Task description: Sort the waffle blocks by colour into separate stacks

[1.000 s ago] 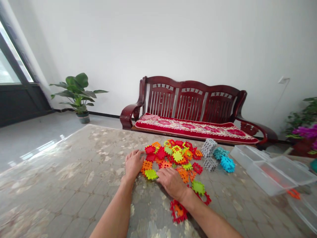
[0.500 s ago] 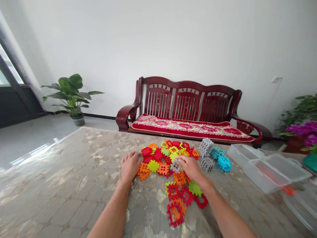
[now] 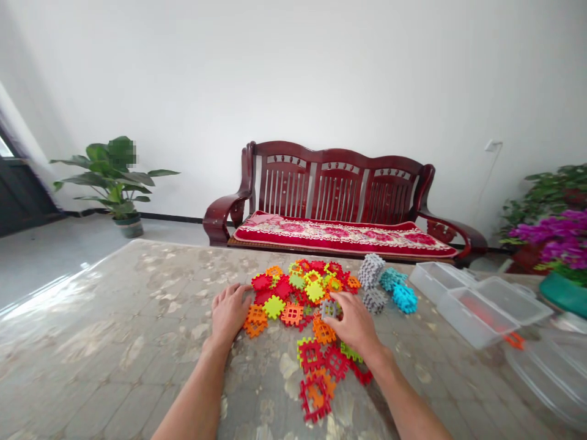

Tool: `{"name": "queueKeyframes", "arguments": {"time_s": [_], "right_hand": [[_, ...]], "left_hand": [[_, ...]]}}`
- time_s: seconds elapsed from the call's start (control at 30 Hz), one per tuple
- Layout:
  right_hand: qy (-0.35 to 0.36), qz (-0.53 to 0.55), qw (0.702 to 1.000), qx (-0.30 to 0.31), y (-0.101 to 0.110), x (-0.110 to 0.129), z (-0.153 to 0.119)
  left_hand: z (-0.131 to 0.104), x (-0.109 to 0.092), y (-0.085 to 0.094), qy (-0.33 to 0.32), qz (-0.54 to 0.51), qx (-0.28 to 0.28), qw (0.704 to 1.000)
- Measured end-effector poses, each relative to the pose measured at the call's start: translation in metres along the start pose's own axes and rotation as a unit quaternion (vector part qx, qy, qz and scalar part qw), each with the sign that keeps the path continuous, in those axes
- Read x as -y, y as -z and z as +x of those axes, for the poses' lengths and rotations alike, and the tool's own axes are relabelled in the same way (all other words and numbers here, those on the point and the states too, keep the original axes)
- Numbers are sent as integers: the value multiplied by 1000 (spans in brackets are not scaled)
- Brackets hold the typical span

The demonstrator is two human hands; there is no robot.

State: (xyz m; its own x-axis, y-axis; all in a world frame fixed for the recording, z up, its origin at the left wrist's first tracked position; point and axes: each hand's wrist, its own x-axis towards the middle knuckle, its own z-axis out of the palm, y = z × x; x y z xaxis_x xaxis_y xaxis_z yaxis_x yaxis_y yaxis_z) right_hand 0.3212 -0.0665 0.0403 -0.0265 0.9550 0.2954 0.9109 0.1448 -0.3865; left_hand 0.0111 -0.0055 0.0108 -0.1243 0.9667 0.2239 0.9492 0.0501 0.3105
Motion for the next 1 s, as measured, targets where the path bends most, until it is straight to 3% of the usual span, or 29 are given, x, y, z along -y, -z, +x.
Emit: {"name": "queueKeyframes", "arguments": {"time_s": [0.3, 0.6, 0.77, 1.0], "right_hand": [[1, -42, 999, -2, -12, 3, -3], [-19, -8, 998, -54, -2, -9, 2], [-63, -43, 997, -29, -3, 4, -6], [-58, -115, 992, -13, -13, 35, -8]], "left_hand": [[1, 1, -2, 1, -3, -4, 1000], [1, 0, -1, 3, -2, -5, 1000], [2, 2, -4, 2, -3, 0, 1000], [2, 2, -3, -4, -2, -2, 1000]]}}
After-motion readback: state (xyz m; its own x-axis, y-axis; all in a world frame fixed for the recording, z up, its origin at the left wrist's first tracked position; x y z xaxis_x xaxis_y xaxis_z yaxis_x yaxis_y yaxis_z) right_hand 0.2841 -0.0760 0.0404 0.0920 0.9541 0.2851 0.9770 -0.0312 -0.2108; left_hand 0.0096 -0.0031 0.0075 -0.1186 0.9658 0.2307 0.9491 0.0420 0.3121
